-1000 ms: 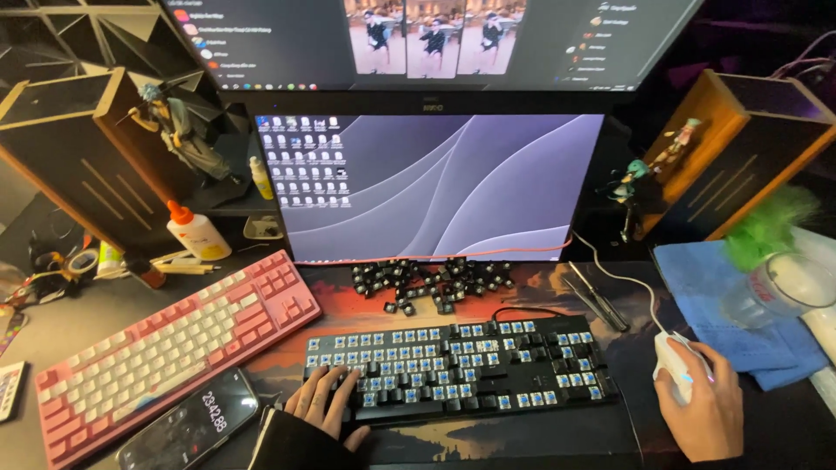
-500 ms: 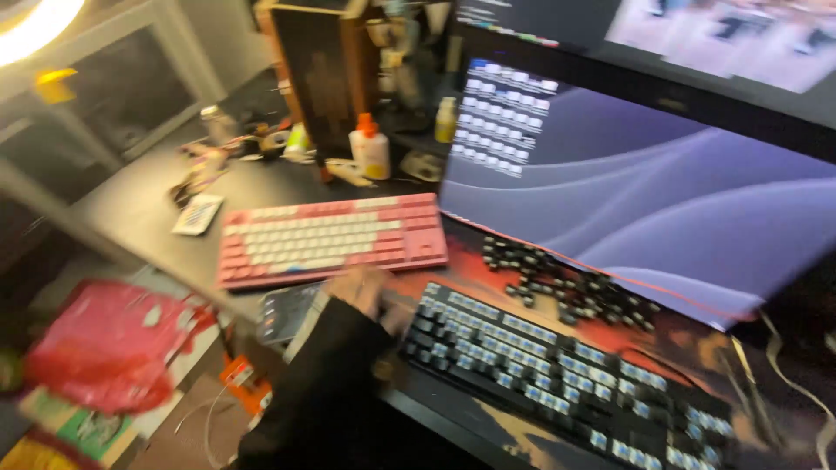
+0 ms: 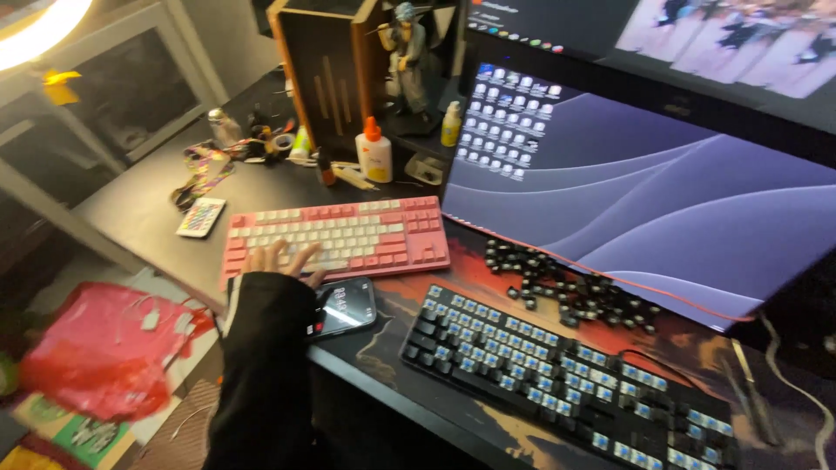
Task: Installing individual keycaps onto the switches of a mechanical keyboard frame.
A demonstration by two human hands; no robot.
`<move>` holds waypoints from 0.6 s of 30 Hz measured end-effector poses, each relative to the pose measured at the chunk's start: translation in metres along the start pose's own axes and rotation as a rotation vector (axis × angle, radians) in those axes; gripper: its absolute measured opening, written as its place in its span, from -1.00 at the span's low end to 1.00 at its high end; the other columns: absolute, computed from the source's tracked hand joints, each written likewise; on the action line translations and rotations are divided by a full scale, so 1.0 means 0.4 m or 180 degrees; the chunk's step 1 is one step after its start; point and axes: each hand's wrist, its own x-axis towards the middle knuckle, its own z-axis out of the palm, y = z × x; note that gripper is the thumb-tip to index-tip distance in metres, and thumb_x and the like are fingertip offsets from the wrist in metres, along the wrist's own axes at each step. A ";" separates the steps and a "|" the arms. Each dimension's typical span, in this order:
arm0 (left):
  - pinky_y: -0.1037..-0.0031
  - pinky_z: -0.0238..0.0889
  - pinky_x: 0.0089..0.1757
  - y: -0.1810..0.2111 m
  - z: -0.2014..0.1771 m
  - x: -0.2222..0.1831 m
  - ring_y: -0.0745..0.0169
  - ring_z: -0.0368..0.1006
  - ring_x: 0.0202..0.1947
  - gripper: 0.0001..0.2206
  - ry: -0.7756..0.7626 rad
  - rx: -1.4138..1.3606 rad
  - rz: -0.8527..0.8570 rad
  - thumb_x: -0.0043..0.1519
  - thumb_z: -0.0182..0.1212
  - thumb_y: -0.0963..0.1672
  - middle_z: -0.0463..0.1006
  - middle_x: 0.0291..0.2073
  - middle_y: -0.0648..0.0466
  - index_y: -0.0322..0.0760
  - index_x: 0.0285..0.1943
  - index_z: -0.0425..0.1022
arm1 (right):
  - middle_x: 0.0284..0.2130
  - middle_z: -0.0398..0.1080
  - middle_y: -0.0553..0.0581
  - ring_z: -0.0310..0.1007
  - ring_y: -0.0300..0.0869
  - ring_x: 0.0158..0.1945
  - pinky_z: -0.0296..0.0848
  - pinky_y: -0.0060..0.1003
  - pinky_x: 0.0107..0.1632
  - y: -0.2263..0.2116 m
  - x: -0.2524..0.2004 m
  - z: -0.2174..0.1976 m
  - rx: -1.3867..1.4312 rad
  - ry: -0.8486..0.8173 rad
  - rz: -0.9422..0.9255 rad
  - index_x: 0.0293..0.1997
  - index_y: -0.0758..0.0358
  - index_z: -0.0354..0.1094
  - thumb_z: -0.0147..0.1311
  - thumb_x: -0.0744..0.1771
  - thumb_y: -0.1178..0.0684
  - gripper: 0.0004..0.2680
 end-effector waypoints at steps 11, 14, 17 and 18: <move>-0.02 0.09 0.58 0.031 0.021 0.067 -0.14 0.28 0.67 -0.24 -0.1468 0.0146 -0.0253 0.22 -0.06 0.52 0.40 0.73 0.22 1.05 0.73 0.24 | 0.47 0.54 0.29 0.63 0.31 0.43 0.62 0.29 0.49 -0.150 -0.004 -0.286 -0.0983 -0.0084 0.0862 0.55 -0.04 0.67 0.40 0.36 0.08 -0.52; 0.02 -0.01 0.64 0.012 -0.014 0.021 -0.13 0.18 0.79 -0.20 -0.2101 0.0566 -0.0674 0.23 -0.15 0.54 0.35 0.85 0.26 1.13 0.80 0.13 | 0.47 0.53 0.18 0.64 0.32 0.34 0.62 0.35 0.23 -0.210 0.039 -0.315 -0.0979 -0.0371 0.1273 0.52 -0.13 0.65 0.41 0.35 0.13 -0.52; 0.26 0.23 0.58 0.021 -0.020 -0.004 0.13 0.33 0.67 -0.29 -0.1254 0.0511 -0.0544 0.30 0.14 0.45 0.55 0.75 0.28 1.05 0.76 0.43 | 0.49 0.50 0.17 0.56 0.30 0.45 0.60 0.40 0.28 -0.223 0.052 -0.321 -0.0869 -0.0590 0.1596 0.52 -0.13 0.64 0.39 0.36 0.09 -0.54; 0.19 0.17 0.58 0.019 -0.016 0.004 0.10 0.31 0.67 -0.28 -0.1418 0.0400 -0.0640 0.29 0.14 0.45 0.53 0.74 0.25 1.04 0.75 0.42 | 0.49 0.50 0.18 0.58 0.30 0.44 0.61 0.39 0.24 -0.221 0.050 -0.319 -0.0893 -0.0564 0.1560 0.52 -0.14 0.64 0.39 0.36 0.09 -0.53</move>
